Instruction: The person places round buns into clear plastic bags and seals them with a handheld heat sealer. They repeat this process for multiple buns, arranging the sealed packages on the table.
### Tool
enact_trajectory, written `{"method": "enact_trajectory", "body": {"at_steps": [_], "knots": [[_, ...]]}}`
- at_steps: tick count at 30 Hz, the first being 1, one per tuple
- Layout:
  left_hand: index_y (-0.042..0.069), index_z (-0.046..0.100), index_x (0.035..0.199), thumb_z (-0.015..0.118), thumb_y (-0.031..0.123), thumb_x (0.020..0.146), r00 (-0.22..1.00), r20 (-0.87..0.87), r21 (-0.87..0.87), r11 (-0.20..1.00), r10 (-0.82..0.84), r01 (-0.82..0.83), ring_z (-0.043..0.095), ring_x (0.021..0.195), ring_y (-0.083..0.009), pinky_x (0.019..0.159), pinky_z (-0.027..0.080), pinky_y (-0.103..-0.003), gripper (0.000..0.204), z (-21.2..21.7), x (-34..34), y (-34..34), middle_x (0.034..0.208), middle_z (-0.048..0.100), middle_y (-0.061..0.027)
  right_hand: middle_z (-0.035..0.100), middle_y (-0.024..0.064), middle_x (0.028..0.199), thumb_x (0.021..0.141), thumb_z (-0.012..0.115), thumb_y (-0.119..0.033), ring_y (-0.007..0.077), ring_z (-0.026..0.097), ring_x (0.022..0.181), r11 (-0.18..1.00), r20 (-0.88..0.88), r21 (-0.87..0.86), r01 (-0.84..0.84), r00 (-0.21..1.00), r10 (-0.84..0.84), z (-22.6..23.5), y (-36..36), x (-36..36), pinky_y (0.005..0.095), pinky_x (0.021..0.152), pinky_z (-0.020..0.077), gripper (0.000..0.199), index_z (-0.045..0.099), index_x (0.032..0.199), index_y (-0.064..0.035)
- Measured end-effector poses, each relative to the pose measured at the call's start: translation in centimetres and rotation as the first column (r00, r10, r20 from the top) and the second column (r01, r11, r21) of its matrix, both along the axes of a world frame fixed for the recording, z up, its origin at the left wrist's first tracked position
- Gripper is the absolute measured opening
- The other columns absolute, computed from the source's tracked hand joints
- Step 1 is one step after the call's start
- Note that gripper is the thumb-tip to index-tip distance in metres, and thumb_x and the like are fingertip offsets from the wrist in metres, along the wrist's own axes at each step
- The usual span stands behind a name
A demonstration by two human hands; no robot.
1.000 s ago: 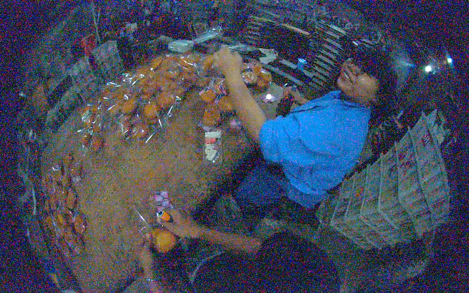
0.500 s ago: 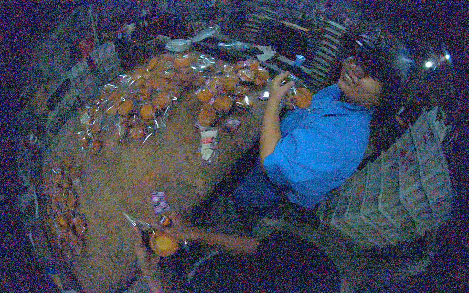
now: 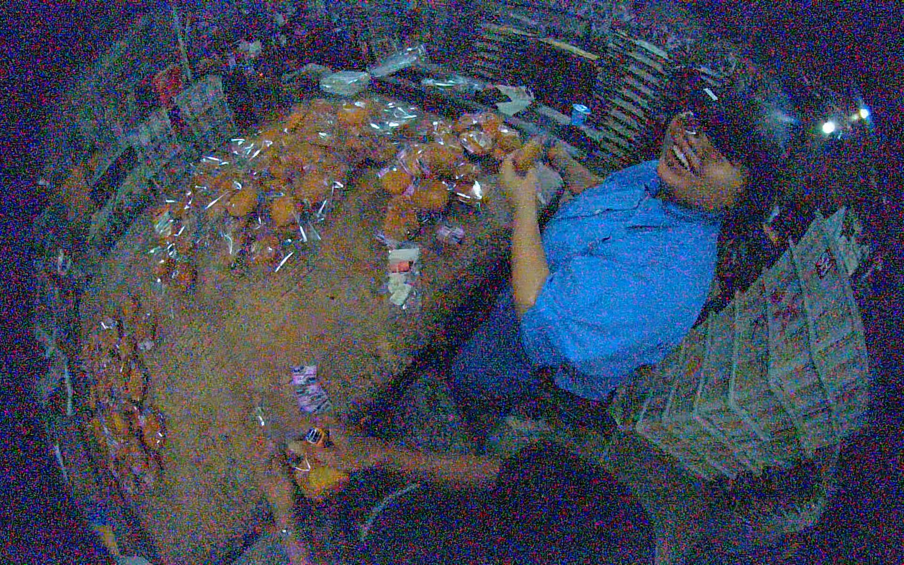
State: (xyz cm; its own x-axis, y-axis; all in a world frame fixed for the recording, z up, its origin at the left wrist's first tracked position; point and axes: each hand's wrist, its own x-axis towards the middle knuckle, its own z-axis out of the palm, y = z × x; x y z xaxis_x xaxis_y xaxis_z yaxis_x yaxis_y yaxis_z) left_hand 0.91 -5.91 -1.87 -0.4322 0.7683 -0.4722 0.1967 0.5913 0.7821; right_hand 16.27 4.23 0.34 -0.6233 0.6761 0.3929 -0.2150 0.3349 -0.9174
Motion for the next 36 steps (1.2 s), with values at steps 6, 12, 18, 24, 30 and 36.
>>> {"method": "enact_trajectory", "body": {"at_steps": [6, 12, 18, 24, 30, 36], "knots": [[0.0, 0.054, 0.107, 0.051, 0.018, 0.086, 0.943, 0.254, 0.177, 0.948, 0.215, -0.264, 0.056, 0.091, -0.0221, 0.083, 0.044, -0.032, 0.028, 0.8, 0.9, -0.1, 0.089, 0.061, -0.0109, 0.062, 0.0107, 0.09, 0.084, 0.06, -0.023, 0.0167, 0.058, 0.084, 0.979, 0.267, -0.176, 0.108, 0.962, -0.058, -0.5, -0.3, -0.4, 0.0308, 0.074, 0.0455, 0.025, 0.061, 0.093, -0.0003], [0.001, 0.056, 0.099, 0.063, -0.002, 0.074, 0.997, 0.064, 0.412, 0.909, 0.044, -0.066, 0.057, 0.078, -0.0127, 0.074, 0.046, -0.025, 0.026, 4.7, 1.7, 0.7, 0.085, 0.062, -0.0064, 0.06, 0.0041, 0.081, 0.08, 0.063, -0.015, 0.0121, 0.054, 0.074, 0.945, 0.226, -0.3, 0.132, 0.972, -0.064, -0.2, 0.4, -0.1, 0.0281, 0.069, 0.045, 0.014, 0.059, 0.084, -0.0023], [0.002, 0.059, 0.098, 0.066, 0.008, 0.076, 0.98, 0.103, 0.361, 0.912, 0.169, -0.195, 0.054, 0.076, -0.0111, 0.071, 0.044, -0.025, 0.024, 2.9, 2.9, 0.0, 0.083, 0.062, -0.0054, 0.058, 0.001, 0.08, 0.083, 0.057, -0.006, 0.0099, 0.053, 0.074, 0.873, 0.119, -0.471, 0.128, 0.99, -0.081, 0.8, -0.5, -1.2, 0.024, 0.068, 0.0445, 0.012, 0.059, 0.094, -0.0021], [0.003, 0.061, 0.102, 0.066, 0.009, 0.077, 0.996, 0.014, 0.555, 0.828, 0.084, -0.078, 0.051, 0.074, -0.0111, 0.071, 0.043, -0.025, 0.027, 1.2, 1.1, 0.2, 0.082, 0.06, -0.0034, 0.062, 0.0057, 0.091, 0.085, 0.057, -0.009, 0.0125, 0.056, 0.085, 0.991, 0.208, -0.014, 0.13, 0.97, -0.124, -0.7, -0.4, -1.9, 0.0285, 0.079, 0.0446, 0.02, 0.059, 0.103, -0.0009], [0.001, 0.064, 0.091, 0.068, 0.005, 0.074, 0.992, -0.038, 0.334, 0.937, 0.12, -0.1, 0.057, 0.079, -0.0147, 0.074, 0.045, -0.027, 0.017, 1.4, 1.3, 0.0, 0.086, 0.063, -0.0071, 0.062, 0.0053, 0.089, 0.084, 0.06, -0.012, 0.0119, 0.057, 0.083, 0.941, 0.224, -0.33, 0.073, 0.975, 0.003, -1.2, -0.5, -1.5, 0.0294, 0.078, 0.0461, 0.02, 0.061, 0.1, -0.0006], [0.001, 0.064, 0.088, 0.069, 0.005, 0.073, 0.986, 0.07, 0.478, 0.863, 0.149, -0.164, 0.058, 0.08, -0.0151, 0.075, 0.045, -0.027, 0.017, 1.4, 0.6, 0.2, 0.083, 0.063, -0.0058, 0.063, 0.0124, 0.093, 0.081, 0.06, -0.011, 0.0262, 0.061, 0.085, 0.989, 0.165, 0.086, 0.117, 0.978, -0.129, -0.2, -0.5, -1.6, 0.032, 0.075, 0.0471, 0.026, 0.061, 0.106, -0.0061]]}}
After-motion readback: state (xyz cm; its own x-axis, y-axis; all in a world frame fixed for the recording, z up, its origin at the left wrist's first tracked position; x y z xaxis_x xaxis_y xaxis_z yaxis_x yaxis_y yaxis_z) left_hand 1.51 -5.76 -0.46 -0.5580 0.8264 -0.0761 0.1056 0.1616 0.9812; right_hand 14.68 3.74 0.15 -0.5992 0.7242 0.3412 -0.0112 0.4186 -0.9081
